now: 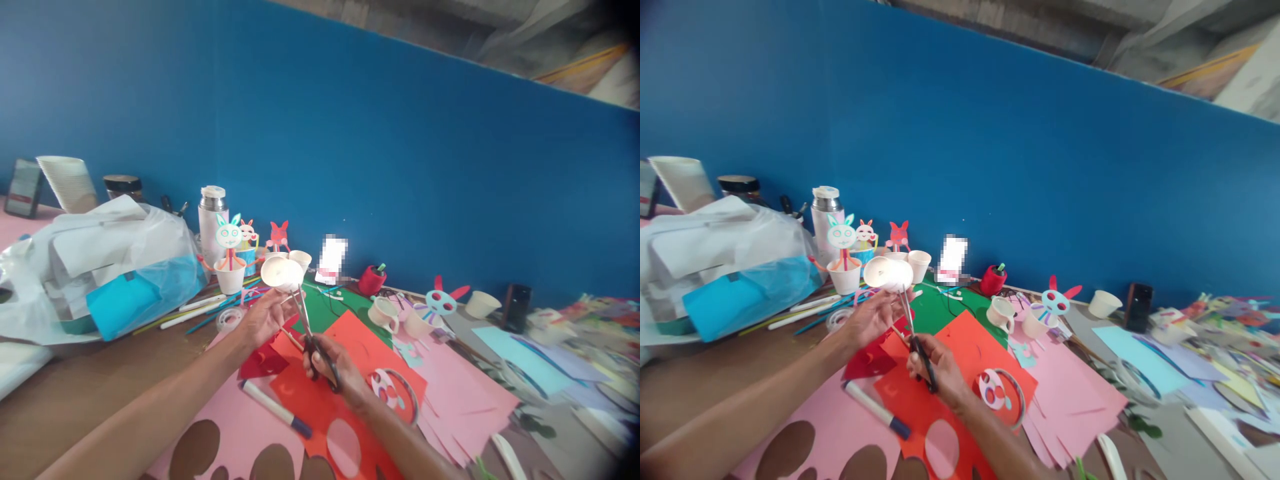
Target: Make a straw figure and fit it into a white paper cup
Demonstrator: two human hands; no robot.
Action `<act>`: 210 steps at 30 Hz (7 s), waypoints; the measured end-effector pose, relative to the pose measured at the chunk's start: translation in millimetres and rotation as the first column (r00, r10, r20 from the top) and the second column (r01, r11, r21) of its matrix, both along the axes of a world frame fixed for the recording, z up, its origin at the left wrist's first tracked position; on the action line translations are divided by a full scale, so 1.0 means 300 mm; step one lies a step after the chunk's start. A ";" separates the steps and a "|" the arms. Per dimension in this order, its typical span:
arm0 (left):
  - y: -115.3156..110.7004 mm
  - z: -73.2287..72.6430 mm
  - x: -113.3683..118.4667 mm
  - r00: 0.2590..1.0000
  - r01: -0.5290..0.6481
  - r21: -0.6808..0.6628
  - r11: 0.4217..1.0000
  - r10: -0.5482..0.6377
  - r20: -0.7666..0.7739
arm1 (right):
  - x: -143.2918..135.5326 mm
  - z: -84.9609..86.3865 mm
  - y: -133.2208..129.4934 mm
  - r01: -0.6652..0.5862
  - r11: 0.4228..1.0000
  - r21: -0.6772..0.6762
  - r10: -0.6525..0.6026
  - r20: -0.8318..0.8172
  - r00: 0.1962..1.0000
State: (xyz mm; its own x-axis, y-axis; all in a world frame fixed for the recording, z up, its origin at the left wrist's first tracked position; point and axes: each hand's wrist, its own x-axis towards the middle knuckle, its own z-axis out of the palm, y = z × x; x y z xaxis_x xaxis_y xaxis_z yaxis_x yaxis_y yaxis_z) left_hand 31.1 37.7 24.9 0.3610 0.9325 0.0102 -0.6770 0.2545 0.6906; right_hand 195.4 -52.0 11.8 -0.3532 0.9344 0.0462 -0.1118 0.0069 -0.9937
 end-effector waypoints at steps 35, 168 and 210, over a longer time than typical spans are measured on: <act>0.078 0.025 -0.167 0.916 0.361 0.086 0.928 -0.337 -0.218 | 0.156 0.027 0.071 -0.086 0.644 0.760 -0.664 0.611 0.430; 0.066 -0.057 -0.100 0.135 0.295 0.757 0.584 0.758 -0.638 | 0.164 0.106 0.019 -0.196 0.942 -0.273 0.236 0.121 0.964; 0.091 0.012 -0.126 0.273 0.353 0.720 0.597 0.671 -0.690 | 0.139 0.066 0.038 -0.124 0.974 -0.189 0.127 0.001 0.992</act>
